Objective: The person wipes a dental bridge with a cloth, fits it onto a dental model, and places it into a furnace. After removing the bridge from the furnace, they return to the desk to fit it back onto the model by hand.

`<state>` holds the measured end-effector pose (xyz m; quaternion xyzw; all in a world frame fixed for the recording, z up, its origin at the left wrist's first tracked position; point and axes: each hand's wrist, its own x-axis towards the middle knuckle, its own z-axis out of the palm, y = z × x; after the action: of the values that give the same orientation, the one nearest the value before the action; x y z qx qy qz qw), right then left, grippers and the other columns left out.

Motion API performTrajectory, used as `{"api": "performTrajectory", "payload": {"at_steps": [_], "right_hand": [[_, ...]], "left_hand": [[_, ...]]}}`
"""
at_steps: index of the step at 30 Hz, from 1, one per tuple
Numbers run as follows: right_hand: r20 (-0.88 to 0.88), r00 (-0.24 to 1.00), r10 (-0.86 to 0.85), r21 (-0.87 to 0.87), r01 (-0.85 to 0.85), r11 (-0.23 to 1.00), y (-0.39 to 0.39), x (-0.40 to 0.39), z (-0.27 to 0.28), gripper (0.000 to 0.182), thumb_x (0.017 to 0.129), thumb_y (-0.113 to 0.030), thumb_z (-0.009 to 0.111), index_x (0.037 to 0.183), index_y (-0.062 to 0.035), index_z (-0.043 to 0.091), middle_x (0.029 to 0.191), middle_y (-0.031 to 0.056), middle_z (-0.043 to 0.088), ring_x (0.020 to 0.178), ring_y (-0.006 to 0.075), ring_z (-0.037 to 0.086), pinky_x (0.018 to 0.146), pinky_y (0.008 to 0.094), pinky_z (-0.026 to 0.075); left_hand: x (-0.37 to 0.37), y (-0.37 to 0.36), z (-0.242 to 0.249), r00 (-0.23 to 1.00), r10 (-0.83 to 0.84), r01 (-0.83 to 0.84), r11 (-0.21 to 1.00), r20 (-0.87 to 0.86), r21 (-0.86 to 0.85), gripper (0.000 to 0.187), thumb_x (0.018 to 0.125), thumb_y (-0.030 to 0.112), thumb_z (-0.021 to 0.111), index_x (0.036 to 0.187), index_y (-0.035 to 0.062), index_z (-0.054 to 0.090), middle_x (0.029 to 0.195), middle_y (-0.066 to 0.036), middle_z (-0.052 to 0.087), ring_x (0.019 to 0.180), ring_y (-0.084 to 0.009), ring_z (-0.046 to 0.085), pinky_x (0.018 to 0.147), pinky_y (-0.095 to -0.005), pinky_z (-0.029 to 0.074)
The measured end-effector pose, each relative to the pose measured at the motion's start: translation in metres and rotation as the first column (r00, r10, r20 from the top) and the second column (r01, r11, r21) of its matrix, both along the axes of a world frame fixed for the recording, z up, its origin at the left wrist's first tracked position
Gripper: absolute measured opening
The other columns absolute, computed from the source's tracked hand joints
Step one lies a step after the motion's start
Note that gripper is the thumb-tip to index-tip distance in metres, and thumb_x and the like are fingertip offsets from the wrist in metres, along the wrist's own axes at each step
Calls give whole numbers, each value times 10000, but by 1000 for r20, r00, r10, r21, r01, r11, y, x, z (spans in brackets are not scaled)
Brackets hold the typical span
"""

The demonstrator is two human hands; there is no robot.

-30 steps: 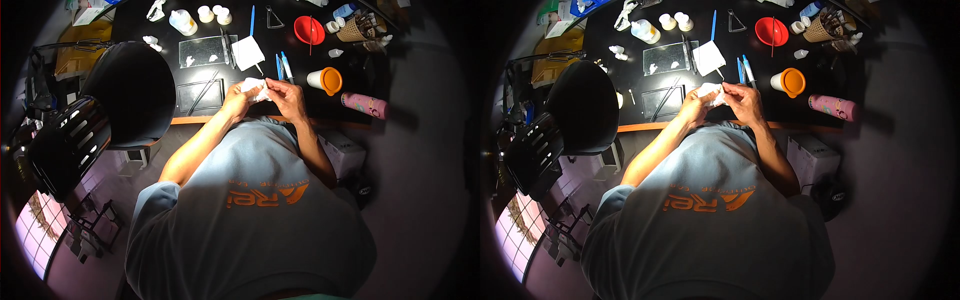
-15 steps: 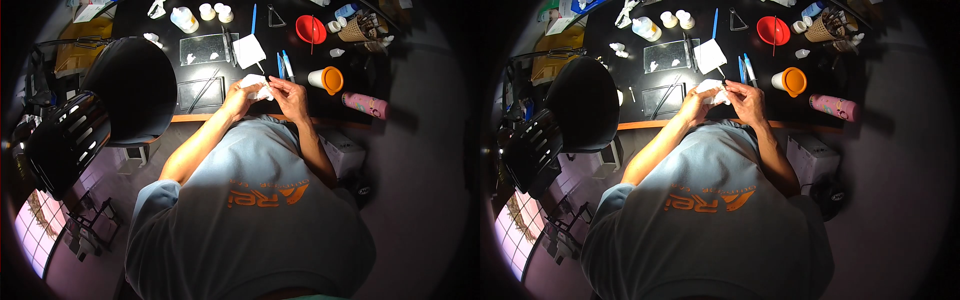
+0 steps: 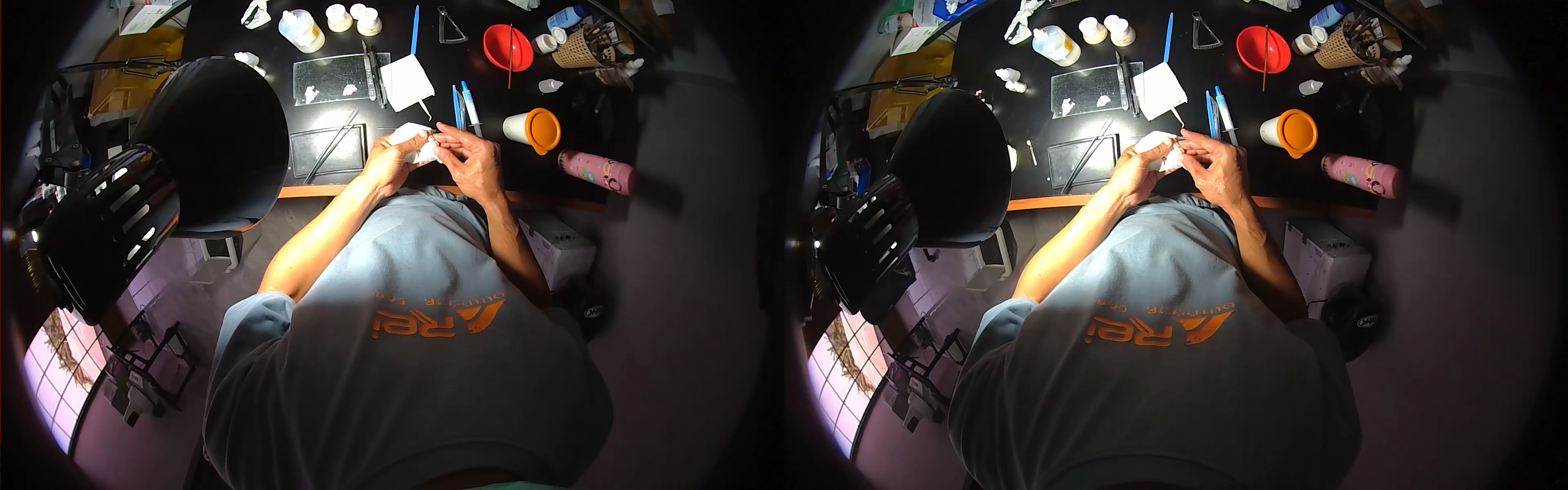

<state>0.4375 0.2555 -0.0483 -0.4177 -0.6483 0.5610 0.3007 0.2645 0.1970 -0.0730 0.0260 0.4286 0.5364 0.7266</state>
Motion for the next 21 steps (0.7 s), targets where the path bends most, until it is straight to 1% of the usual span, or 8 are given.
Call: {"api": "performTrajectory", "payload": {"at_steps": [2,5,8,11,14,17,21], "right_hand": [[-5,1000,-2,-11,2,1000,0,0,1,384,883,33,747,1260,28,675,1074,169,767,964,191,756,864,297,617],[36,999,-2,24,1,1000,1,-1,6,361,897,12,741,1252,31,677,1077,164,768,965,187,755,858,296,616],[69,997,27,-14,-26,1000,2,1,9,336,953,-6,694,1281,58,656,1119,163,755,1007,157,724,888,272,584],[66,997,29,-9,-28,1000,2,0,10,314,966,-22,684,1268,60,664,1112,166,757,1013,156,720,896,269,572],[28,1000,3,53,-4,999,3,1,2,264,942,-8,684,1201,37,704,1092,147,771,985,187,754,848,288,602],[60,998,15,80,-20,997,3,-1,9,260,952,-8,662,1204,40,701,1094,147,772,991,191,753,855,285,596],[55,998,2,65,-6,998,3,0,8,259,960,-4,637,1206,51,697,1084,159,772,982,190,753,859,282,595]], "left_hand": [[0,0,1,1000,-2,2,1000,11,-6,187,960,150,728,1101,37,681,1065,-76,728,977,-175,714,878,-348,618],[-1,1,2,1000,4,-4,1000,30,-19,181,957,145,729,1098,42,680,1053,-72,726,971,-171,714,872,-337,620],[-2,1,9,999,12,-10,999,31,-35,180,953,139,731,1095,41,678,1049,-75,723,967,-174,716,872,-332,621],[-3,1,12,999,18,-17,999,34,-37,184,951,134,732,1094,34,676,1054,-84,722,971,-183,719,876,-335,621],[-4,1,13,999,20,-19,999,47,-28,187,950,131,731,1096,29,674,1063,-92,722,982,-194,720,879,-338,621],[-4,1,13,999,23,-22,999,46,-24,190,950,132,731,1099,28,672,1070,-96,722,991,-200,721,879,-339,621],[-4,2,13,998,27,-25,999,50,-32,198,952,139,730,1103,27,670,1071,-97,722,988,-198,721,875,-335,622]]}}
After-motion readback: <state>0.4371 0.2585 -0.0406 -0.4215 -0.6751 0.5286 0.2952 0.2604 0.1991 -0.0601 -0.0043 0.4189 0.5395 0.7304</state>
